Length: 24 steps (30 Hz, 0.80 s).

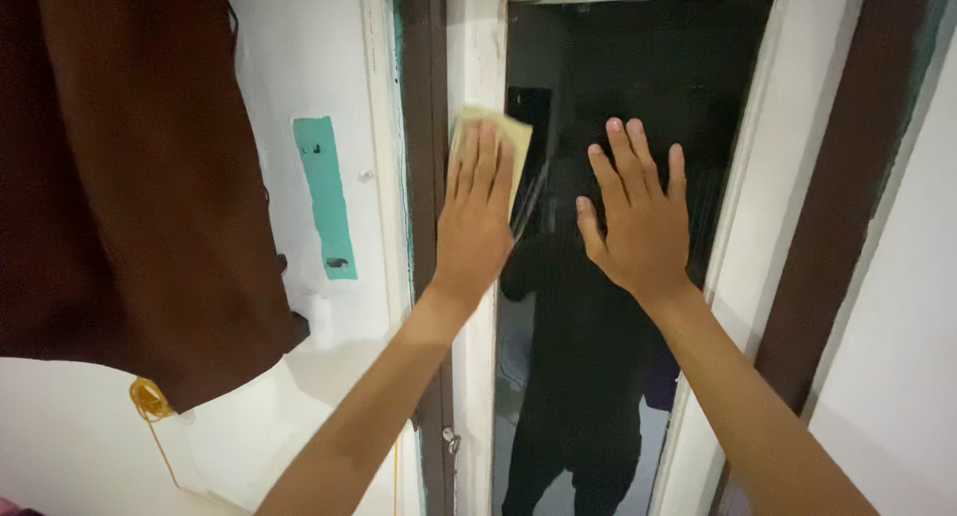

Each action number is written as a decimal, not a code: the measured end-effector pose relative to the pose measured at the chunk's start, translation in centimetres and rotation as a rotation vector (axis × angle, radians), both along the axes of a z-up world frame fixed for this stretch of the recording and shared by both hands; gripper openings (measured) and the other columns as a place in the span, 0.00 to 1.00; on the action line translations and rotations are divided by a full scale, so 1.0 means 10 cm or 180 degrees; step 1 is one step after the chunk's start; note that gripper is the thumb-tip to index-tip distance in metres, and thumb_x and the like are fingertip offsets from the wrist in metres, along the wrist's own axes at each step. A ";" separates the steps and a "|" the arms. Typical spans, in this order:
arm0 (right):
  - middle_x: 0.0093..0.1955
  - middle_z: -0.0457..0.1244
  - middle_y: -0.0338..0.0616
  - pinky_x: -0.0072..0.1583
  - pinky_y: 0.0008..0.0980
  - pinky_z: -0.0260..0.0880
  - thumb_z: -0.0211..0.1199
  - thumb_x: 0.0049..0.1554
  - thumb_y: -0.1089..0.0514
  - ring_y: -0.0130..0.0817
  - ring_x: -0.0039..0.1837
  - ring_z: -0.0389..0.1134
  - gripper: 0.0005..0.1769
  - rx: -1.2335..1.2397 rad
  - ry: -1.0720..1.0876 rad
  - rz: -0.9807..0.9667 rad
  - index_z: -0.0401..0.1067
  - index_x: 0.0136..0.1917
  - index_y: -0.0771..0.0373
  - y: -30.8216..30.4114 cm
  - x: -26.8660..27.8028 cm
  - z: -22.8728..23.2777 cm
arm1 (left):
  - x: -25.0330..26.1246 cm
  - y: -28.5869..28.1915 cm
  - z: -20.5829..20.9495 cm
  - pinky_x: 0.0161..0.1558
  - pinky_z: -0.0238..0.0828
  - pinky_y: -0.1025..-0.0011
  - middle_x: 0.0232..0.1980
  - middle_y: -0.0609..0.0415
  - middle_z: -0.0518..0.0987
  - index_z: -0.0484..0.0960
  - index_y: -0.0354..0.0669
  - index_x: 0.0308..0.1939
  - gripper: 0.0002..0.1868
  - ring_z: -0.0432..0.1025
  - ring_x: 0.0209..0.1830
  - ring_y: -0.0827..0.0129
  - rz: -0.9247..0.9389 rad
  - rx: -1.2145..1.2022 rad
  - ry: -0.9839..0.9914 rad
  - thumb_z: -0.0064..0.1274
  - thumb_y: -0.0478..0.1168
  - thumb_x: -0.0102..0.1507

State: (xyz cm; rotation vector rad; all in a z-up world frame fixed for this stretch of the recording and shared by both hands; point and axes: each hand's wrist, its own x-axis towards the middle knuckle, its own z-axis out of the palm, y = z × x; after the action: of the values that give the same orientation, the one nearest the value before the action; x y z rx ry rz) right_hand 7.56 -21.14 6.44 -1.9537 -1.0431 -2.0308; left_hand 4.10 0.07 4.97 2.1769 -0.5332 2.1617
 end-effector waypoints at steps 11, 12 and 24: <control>0.84 0.50 0.55 0.81 0.64 0.41 0.65 0.61 0.55 0.49 0.85 0.49 0.30 -0.0079 0.0018 0.0118 0.67 0.74 0.65 -0.05 0.00 -0.01 | -0.16 -0.13 -0.96 0.80 0.41 0.49 0.81 0.36 0.51 0.58 0.31 0.76 0.46 0.43 0.83 0.43 -0.0077 -0.0393 0.0852 0.52 0.21 0.52; 0.84 0.50 0.56 0.81 0.64 0.40 0.65 0.61 0.56 0.49 0.85 0.49 0.30 -0.0093 0.0004 0.0173 0.67 0.74 0.65 -0.06 0.00 -0.02 | -0.17 -0.13 -1.04 0.80 0.40 0.49 0.81 0.35 0.51 0.58 0.31 0.75 0.46 0.43 0.83 0.43 -0.0102 -0.0394 0.0896 0.52 0.21 0.52; 0.79 0.56 0.53 0.79 0.59 0.46 0.67 0.58 0.52 0.46 0.81 0.53 0.27 -0.0432 0.0243 0.0212 0.72 0.68 0.64 0.05 -0.14 -0.72 | -0.45 -0.07 -1.50 0.80 0.42 0.52 0.82 0.34 0.52 0.60 0.31 0.75 0.41 0.44 0.84 0.41 -0.0844 -0.0543 0.1186 0.43 0.19 0.56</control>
State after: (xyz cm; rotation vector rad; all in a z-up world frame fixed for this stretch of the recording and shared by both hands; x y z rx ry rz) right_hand 6.12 -20.63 -0.72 -2.0136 -1.2404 -1.8811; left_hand -0.45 -0.59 -10.07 2.1937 -0.5511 1.5617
